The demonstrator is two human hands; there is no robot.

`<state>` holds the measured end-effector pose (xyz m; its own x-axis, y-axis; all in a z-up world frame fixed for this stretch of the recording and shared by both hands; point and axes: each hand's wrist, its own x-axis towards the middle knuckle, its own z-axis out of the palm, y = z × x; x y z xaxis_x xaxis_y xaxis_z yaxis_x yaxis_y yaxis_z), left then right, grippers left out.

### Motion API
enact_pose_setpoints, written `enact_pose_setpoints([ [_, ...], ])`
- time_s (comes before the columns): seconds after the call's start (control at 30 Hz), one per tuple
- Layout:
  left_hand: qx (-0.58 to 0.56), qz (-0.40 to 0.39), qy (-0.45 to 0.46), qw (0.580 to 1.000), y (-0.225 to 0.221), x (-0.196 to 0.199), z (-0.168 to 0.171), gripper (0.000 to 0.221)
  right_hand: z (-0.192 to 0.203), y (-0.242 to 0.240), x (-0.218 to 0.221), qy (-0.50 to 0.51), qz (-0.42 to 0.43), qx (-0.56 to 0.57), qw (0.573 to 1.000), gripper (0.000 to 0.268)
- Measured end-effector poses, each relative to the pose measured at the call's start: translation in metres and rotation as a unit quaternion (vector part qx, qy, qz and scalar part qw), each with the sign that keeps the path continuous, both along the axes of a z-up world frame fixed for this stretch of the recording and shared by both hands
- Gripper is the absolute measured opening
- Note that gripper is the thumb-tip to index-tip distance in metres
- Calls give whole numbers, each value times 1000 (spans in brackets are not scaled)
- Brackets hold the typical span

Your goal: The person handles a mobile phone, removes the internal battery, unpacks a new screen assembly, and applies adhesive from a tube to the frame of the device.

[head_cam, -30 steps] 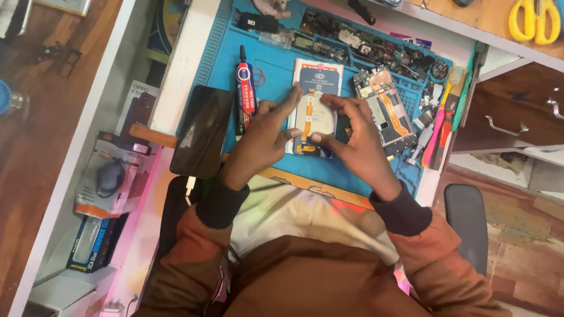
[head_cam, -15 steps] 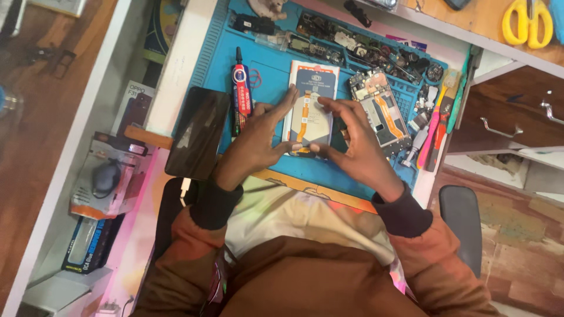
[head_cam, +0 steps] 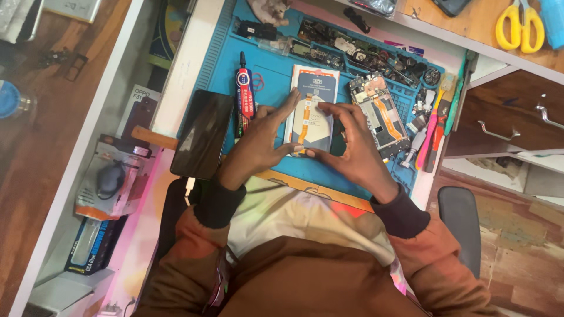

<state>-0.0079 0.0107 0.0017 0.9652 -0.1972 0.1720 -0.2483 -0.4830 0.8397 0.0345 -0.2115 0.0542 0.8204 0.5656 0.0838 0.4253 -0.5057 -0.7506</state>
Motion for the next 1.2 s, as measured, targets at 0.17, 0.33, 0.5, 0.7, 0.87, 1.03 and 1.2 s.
enact_pose_setpoints([
  [0.17,-5,4,6,1000,-2,-1,1,103,-4,-1,3,17,4,5,1000,79],
  [0.33,3,6,21,1000,-1,-1,4,103,-8,2,-2,-59,3,4,998,71],
  [0.5,2,20,31,999,-4,-2,9,112,-2,4,-4,-44,-14,13,999,69],
  [0.7,-16,40,93,995,-3,-1,10,114,5,-2,-7,-1,-51,26,998,63],
  [0.87,-14,46,107,993,-4,0,14,114,4,-2,-5,-17,-34,12,999,65],
  [1.03,2,45,74,996,-7,2,10,113,5,-6,-1,-3,-28,23,999,63],
  [1.2,18,40,81,996,-6,-1,18,112,3,-13,-7,1,-35,46,998,57],
])
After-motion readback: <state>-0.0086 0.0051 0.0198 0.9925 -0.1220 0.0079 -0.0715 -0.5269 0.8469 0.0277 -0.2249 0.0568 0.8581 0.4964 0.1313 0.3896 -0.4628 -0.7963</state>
